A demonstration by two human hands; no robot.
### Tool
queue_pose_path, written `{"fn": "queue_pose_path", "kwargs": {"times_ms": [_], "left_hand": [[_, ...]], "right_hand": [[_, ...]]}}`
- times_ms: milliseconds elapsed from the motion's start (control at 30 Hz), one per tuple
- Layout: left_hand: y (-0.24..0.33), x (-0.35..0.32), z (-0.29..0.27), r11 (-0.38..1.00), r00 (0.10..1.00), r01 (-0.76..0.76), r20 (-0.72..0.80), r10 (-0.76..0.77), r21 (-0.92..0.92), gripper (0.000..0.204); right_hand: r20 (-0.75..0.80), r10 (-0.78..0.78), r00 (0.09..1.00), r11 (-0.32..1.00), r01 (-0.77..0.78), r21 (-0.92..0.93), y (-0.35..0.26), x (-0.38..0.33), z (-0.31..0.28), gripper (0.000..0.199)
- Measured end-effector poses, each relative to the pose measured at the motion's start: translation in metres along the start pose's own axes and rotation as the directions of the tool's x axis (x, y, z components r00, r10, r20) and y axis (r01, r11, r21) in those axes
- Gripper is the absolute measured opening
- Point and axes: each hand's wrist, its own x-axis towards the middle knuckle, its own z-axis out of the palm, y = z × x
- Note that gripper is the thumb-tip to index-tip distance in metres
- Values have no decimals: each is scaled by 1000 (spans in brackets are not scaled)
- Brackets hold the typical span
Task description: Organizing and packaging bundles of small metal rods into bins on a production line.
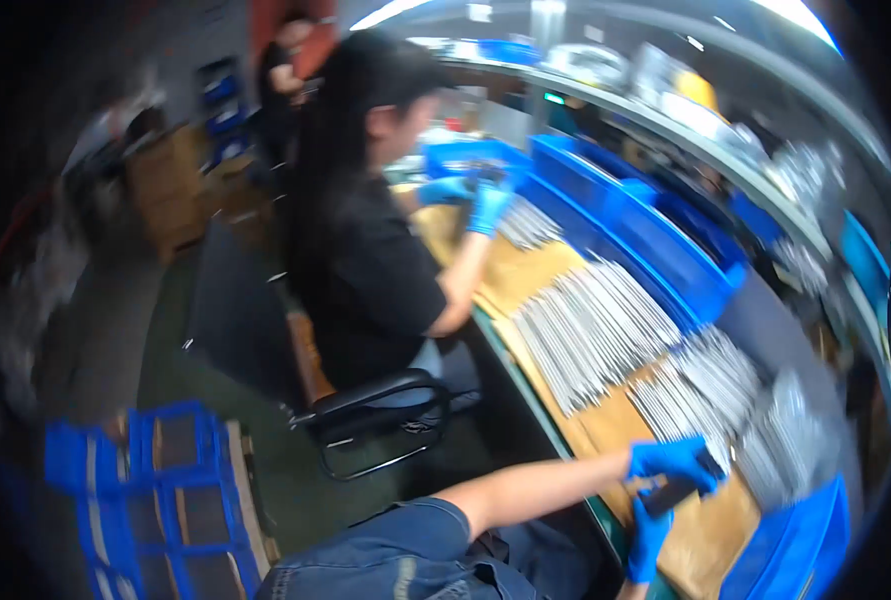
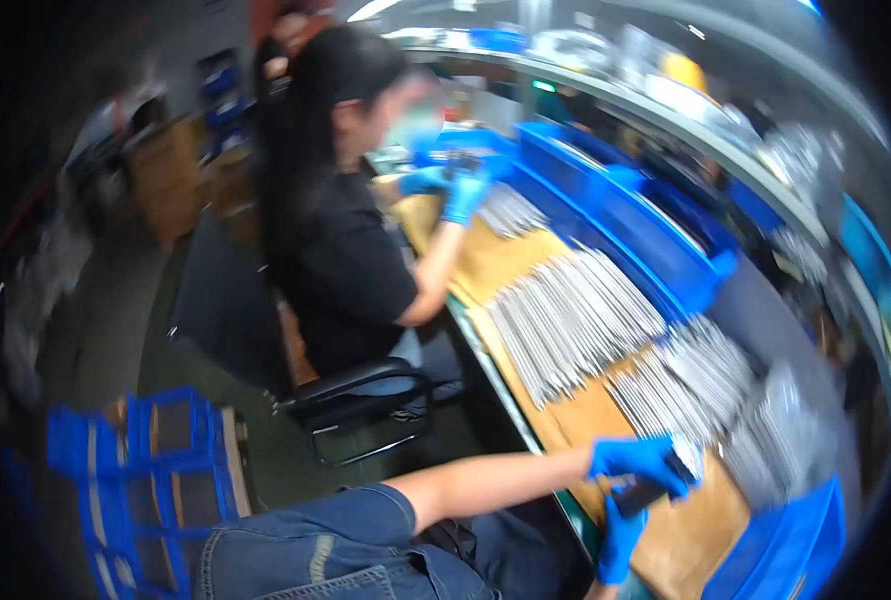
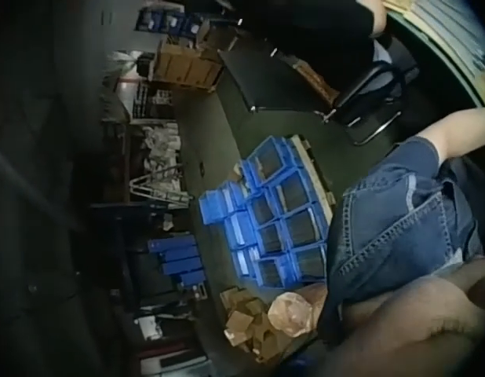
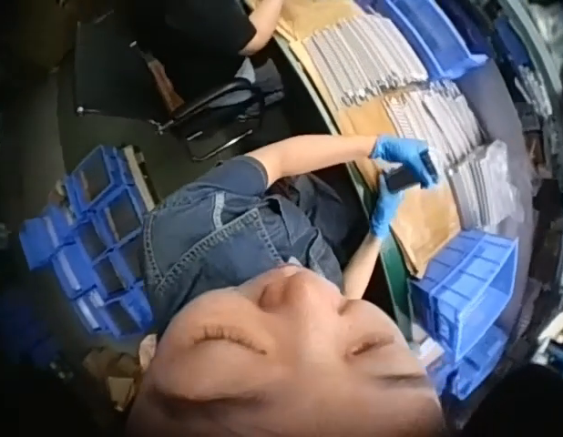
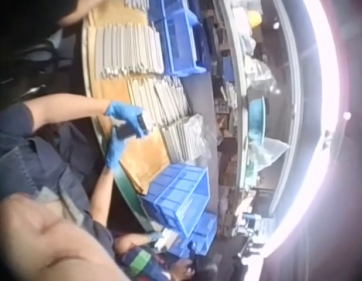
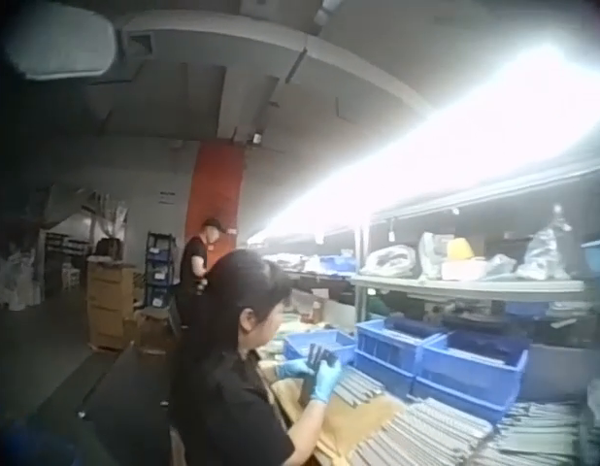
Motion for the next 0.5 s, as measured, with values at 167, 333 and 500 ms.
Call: {"fn": "queue_pose_path", "kwargs": {"times_ms": [167,333,500], "left_hand": [[34,-24,-26,994,983,91,-163,-80,61,15],[14,2,-27,993,983,89,-154,-99,-71,27],[29,6,2,986,980,165,-116,-159,39,28]], "right_hand": [[80,37,996,995,-44,92,-27,17,22,17],[109,64,992,998,-67,18,-24,25,-10,27],[204,39,978,993,-60,97,-30,22,-19,33]]}}
